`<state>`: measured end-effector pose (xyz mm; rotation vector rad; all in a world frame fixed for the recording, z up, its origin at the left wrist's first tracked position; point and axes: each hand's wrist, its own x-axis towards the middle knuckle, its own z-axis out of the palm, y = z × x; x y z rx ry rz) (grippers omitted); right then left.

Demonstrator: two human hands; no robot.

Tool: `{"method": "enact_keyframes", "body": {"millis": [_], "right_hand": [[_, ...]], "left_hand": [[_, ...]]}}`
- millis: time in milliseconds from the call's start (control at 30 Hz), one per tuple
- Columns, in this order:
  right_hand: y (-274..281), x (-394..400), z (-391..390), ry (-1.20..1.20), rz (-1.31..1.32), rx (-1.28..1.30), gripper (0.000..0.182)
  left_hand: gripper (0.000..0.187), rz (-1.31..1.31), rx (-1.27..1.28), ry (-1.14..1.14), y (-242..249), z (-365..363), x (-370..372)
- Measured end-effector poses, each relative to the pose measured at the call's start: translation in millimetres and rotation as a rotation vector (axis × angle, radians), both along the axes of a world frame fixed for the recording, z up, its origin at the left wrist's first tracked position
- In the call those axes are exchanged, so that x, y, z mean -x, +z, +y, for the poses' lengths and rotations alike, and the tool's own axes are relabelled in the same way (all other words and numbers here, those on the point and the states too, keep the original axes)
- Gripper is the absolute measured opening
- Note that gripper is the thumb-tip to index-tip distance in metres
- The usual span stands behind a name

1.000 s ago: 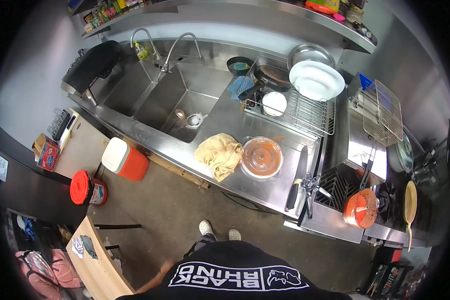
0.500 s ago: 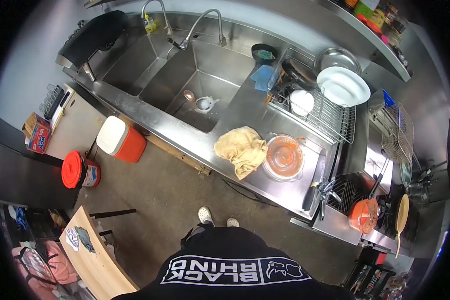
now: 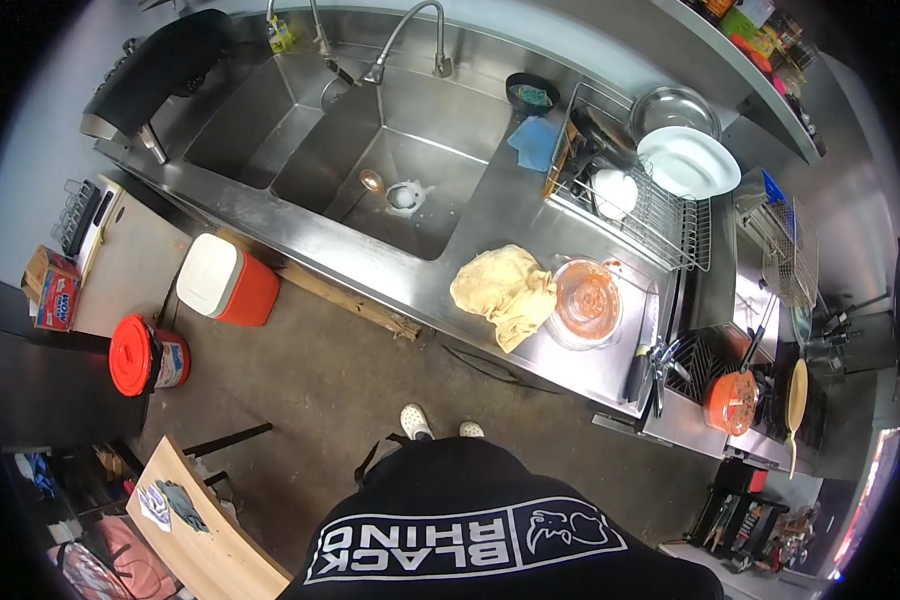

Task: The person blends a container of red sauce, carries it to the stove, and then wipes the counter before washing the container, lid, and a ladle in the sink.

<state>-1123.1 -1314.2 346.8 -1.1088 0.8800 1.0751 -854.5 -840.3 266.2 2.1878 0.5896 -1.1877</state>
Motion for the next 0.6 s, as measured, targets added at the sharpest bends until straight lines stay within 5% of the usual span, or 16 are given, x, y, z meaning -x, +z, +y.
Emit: {"method": "enact_keyframes", "body": {"millis": [433,567,600], "right_hand": [[-17.2,-53.7,22.9,0.226,-0.166,-0.197,0.031],[-37.3,-96.6,7.5,0.551,-0.725,-0.316,0.032],[-1.4,-145.8,7.9,0.605,-0.865,-0.313,0.032]], "left_hand": [[0.022,0.05,0.015,-0.08,-16.7,42.5,-77.4],[0.022,0.1,0.01,-0.217,-23.2,59.8,-114.8],[0.022,0.111,0.029,-0.32,-25.5,65.2,-128.4]]}}
